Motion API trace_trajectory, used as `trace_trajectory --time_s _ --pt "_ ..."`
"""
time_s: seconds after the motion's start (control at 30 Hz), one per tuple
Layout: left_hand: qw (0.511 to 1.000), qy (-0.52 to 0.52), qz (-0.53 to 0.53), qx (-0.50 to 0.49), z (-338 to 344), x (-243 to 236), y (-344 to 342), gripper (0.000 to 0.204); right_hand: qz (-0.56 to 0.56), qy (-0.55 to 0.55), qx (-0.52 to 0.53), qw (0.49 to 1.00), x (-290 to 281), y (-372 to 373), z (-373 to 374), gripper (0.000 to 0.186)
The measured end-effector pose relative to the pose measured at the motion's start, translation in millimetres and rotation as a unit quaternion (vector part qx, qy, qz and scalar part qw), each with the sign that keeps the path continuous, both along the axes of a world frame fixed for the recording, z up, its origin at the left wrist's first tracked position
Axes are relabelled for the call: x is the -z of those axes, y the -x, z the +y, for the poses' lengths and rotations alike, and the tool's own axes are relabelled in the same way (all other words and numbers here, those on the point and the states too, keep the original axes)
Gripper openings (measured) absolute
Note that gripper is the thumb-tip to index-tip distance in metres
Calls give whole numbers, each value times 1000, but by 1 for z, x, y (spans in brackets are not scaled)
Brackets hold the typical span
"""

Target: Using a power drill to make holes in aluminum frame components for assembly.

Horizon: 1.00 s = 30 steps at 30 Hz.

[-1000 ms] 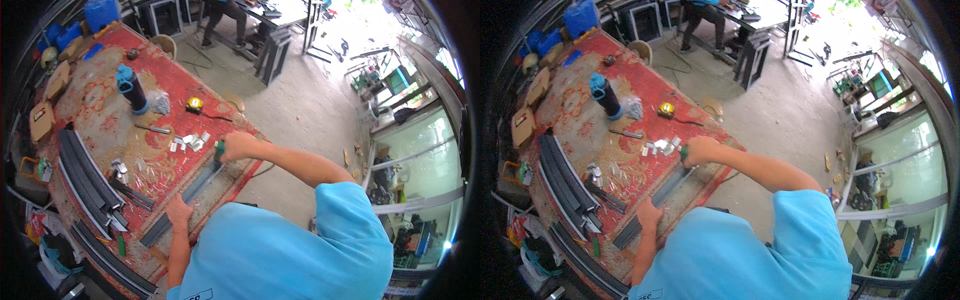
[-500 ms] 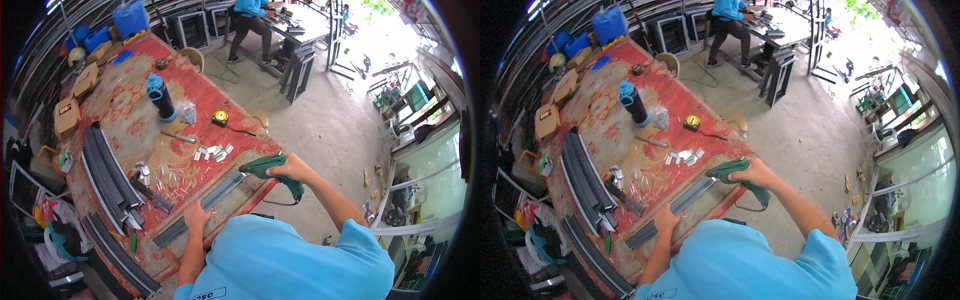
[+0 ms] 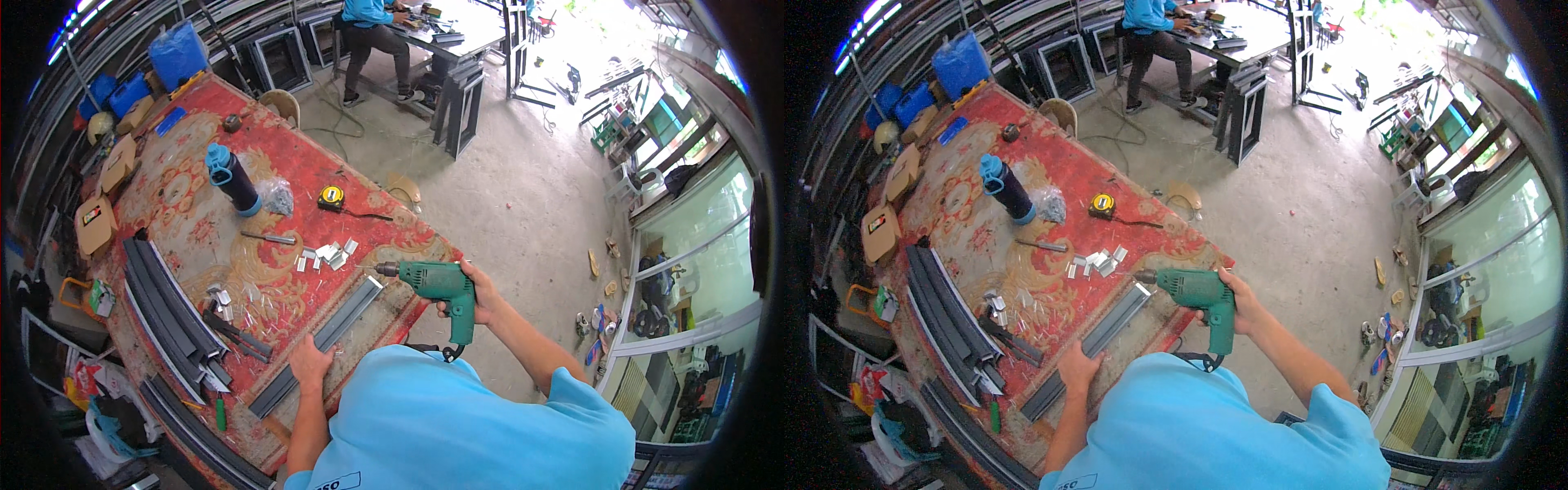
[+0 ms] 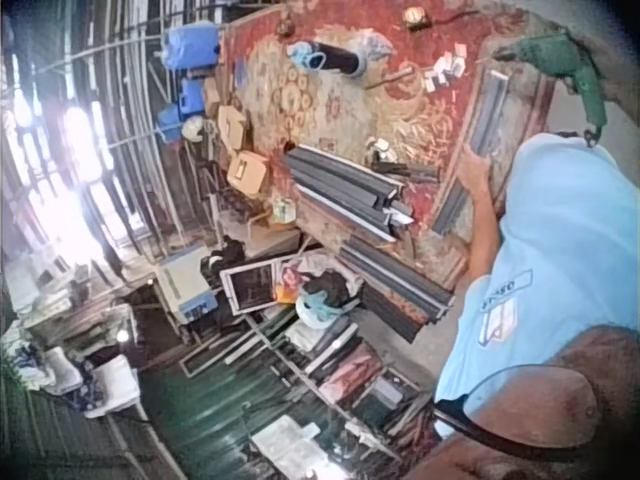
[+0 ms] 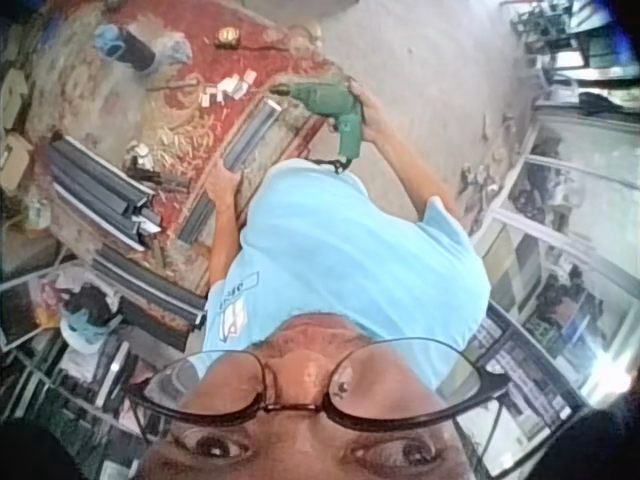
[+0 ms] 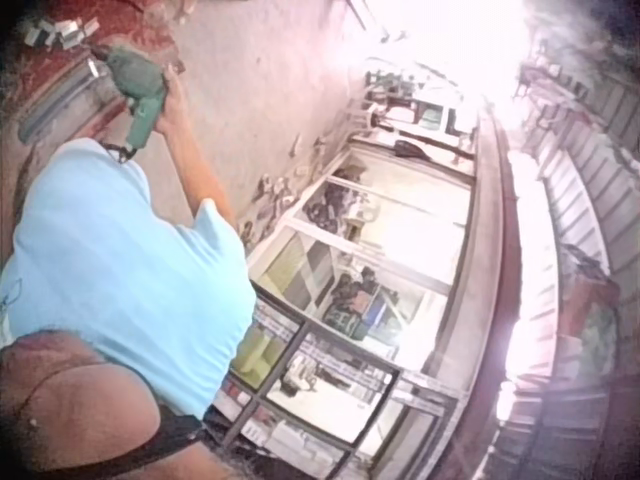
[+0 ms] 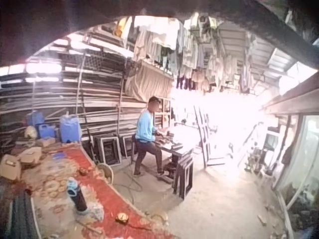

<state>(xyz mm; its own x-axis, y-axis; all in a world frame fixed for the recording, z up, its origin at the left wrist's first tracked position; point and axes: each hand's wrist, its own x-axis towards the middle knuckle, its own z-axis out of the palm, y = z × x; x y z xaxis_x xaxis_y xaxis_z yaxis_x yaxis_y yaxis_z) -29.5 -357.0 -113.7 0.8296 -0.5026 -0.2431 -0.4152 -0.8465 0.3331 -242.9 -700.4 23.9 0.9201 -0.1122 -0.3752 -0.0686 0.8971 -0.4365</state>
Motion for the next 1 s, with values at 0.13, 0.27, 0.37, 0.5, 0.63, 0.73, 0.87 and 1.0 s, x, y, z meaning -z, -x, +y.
trace_trajectory --time_s 0.13,0.27,0.37,0.5,0.63,0.73,0.87,1.0 --pt "1000 1 -8 -1 0 0 1 59 56 18 -5 998 -10 -2 12 86" --pt "1000 -11 -9 -2 0 1 0 59 56 14 -79 995 -12 -4 15 89" --pt "1000 -10 -12 0 1 1 0 59 28 18 -102 994 -1 -4 11 86" --pt "1000 -15 -7 -7 0 0 1 60 52 110 -60 991 -5 -11 3 72" --pt "1000 -13 1 -8 0 2 1 59 102 271 -46 956 -43 -27 -5 56" --pt "1000 -8 -2 -6 2 6 1 59 108 463 -52 878 -55 -37 -13 53" --pt "1000 10 -17 3 3 8 0 58 188 561 -153 791 -81 -56 -22 60" --pt "999 24 -21 -4 5 13 0 58 259 611 -219 715 -87 -75 -28 63"
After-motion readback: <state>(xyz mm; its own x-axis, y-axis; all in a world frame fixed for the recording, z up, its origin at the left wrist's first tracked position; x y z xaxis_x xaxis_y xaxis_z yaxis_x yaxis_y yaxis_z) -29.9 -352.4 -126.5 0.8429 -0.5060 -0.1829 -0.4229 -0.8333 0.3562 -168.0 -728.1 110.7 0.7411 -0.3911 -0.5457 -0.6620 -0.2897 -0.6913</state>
